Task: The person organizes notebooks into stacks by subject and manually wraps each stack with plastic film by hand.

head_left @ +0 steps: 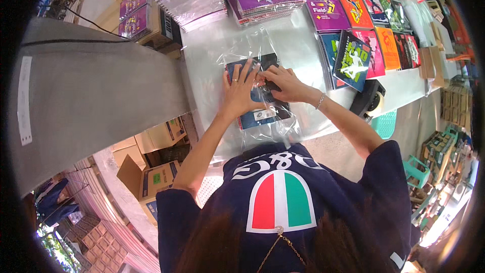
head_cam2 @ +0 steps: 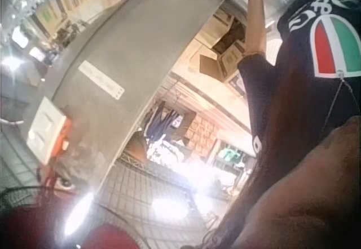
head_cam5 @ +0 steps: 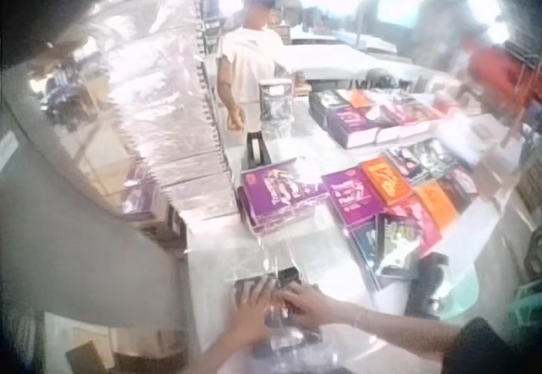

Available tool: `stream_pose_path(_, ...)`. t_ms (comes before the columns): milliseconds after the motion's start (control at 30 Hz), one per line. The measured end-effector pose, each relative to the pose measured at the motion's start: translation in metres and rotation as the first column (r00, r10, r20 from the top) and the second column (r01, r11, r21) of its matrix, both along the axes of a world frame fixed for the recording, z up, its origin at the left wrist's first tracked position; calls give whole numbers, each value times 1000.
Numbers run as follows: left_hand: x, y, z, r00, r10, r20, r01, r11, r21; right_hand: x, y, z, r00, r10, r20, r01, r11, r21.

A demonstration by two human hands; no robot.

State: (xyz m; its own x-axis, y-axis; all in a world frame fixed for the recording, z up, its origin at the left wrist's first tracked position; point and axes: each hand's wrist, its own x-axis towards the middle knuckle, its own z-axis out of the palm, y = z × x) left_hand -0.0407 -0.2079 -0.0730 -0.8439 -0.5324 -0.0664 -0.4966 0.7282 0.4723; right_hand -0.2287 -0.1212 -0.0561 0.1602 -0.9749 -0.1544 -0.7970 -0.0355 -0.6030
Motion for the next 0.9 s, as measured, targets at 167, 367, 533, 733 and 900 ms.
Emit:
stream_pose_path(167, 30, -5, 1, 932, 102, -349, -15, 969, 246, 23, 9, -12, 976, -137, -167, 104, 976, -190)
stream_pose_path(367, 33, 2, -4, 953, 271, -137, -263, 962, 77, 39, 9, -10, 951, -224, -214, 190, 968, -166)
stream_pose_path(533, 27, -3, 3, 962, 269, -32, -268, 962, 47, 38, 40, 2, 867, -499, 10, 482, 833, -271)
stream_pose_path(733, 41, -3, -7, 955, 286, -75, -275, 953, 130, -47, 250, -20, -243, -970, -19, 699, -162, -696)
stream_pose_path(900, 35, -2, -8, 960, 273, -61, -263, 955, 136, -74, 309, -15, -309, -769, 559, 942, -166, 291)
